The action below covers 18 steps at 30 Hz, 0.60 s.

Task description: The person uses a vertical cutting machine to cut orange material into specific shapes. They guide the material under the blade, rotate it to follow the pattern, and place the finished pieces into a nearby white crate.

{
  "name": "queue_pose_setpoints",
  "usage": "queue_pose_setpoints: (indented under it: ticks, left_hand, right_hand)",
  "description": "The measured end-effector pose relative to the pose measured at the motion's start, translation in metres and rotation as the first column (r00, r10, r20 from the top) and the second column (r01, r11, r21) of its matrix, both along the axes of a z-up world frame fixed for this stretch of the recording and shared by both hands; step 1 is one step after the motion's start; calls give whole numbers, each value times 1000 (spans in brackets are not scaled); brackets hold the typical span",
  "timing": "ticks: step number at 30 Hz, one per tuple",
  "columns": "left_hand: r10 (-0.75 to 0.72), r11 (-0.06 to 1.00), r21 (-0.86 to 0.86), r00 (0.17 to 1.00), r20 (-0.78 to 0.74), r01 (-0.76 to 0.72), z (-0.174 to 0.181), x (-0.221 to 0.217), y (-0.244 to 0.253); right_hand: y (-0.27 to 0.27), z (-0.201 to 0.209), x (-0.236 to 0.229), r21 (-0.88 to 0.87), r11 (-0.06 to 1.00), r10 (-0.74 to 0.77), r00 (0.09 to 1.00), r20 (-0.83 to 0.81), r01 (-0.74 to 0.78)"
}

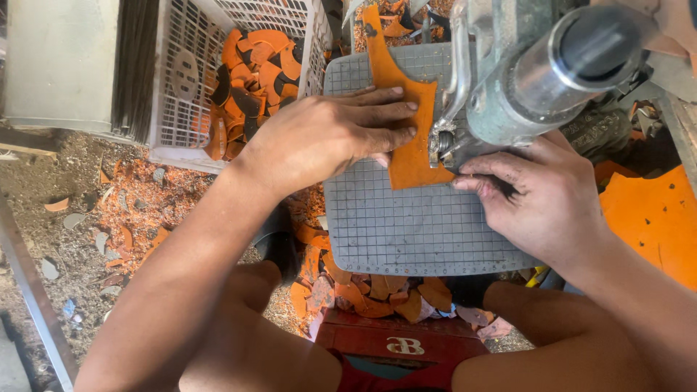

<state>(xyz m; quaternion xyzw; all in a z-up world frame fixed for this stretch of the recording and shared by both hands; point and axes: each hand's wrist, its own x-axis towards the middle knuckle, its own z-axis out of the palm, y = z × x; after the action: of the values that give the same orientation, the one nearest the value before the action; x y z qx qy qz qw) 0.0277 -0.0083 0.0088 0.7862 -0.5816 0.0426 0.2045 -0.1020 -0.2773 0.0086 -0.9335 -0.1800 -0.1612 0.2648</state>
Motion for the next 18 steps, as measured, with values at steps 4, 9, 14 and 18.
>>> queue_pose_setpoints:
  ticks: [4,9,14,18]
  left_hand:
    - [41,999,5,998,-57,-41,1,1,-1]
    - [33,999,-32,999,-10,-33,0,2,-5]
    - [50,999,8,996,76,-51,3,-1,-4]
    - [106,993,34,986,131,-111,6,-10,-2]
  right_hand:
    - [-1,-1,3,13,1000,26,999,-22,-26]
    - [-2,-3,6,-81,997,-10,1000,-3,9]
    - [-8,-2,14,-21,1000,13,995,-101,-15]
    - [-12,0,22,69,996,67,985,-157,-57]
